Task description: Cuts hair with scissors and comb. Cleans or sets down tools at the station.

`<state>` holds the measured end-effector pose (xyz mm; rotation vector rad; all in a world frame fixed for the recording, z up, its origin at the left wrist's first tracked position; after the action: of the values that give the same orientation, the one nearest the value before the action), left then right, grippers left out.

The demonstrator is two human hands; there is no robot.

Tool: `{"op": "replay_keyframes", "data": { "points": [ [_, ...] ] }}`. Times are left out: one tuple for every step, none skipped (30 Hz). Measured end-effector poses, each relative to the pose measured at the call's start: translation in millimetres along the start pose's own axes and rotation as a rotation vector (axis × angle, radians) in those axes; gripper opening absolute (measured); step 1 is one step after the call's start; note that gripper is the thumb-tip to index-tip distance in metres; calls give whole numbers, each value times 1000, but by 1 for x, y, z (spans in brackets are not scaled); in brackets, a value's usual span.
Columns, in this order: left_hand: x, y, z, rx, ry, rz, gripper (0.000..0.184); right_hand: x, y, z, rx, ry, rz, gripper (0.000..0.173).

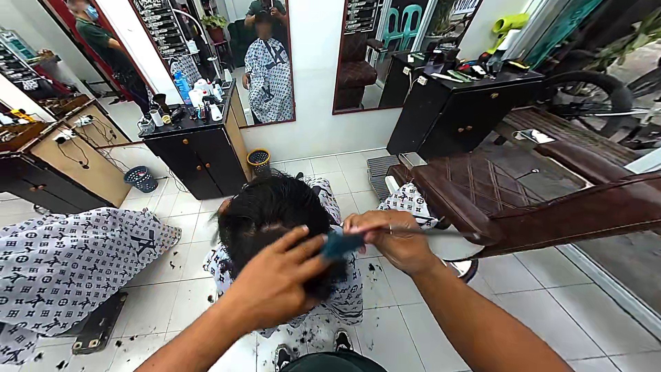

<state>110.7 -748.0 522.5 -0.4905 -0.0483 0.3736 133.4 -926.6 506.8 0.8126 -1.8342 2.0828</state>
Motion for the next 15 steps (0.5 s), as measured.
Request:
{"op": "replay_keyframes", "data": {
  "points": [
    [-13,5,-6,28,-43,-87,39,-2,4,6,-55,140,5,19],
    [-23,9,-7,42,-69,-158,34,-7,9,8,-46,296,-2,19],
    [-28,10,-3,30,-85,-199,30,-12,13,4,15,404,-18,21],
    [-30,8,5,3,-84,-198,27,-15,17,-6,95,423,-38,23],
    [-27,1,16,-34,-75,-167,26,-17,19,-17,160,358,-73,22],
    [-22,-9,26,-73,-63,-116,25,-18,20,-26,191,239,-134,21],
    [-14,-20,35,-92,-49,-50,24,-20,20,-31,185,102,-225,19],
    [-2,-31,40,-74,-9,27,24,-23,20,-34,151,-19,-327,14],
    [12,-39,43,-27,68,113,23,-25,19,-33,113,-115,-411,11],
    [26,-45,46,18,174,196,23,-25,17,-33,87,-187,-467,10],
    [40,-45,53,22,310,279,23,-25,15,-32,62,-241,-503,10],
    [53,-40,63,-40,464,346,23,-25,13,-31,44,-281,-524,10],
    [65,-29,75,-153,616,403,25,-24,11,-30,31,-306,-532,10],
    [78,-12,85,-282,726,460,28,-23,9,-28,20,-320,-528,11],
    [89,7,90,-387,784,494,31,-22,7,-27,13,-329,-515,11]
  ]
}}
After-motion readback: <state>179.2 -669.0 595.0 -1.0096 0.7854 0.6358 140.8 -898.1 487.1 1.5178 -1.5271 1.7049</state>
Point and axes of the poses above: each hand's wrist, its own y-axis away from the middle knuckle, its own z-axis out of the back of the hand, x = y × z, the point moved 8 cm from there along -y, towards the middle knuckle, and after that the axes turned 13 degrees about z, right-handed, at the moved point
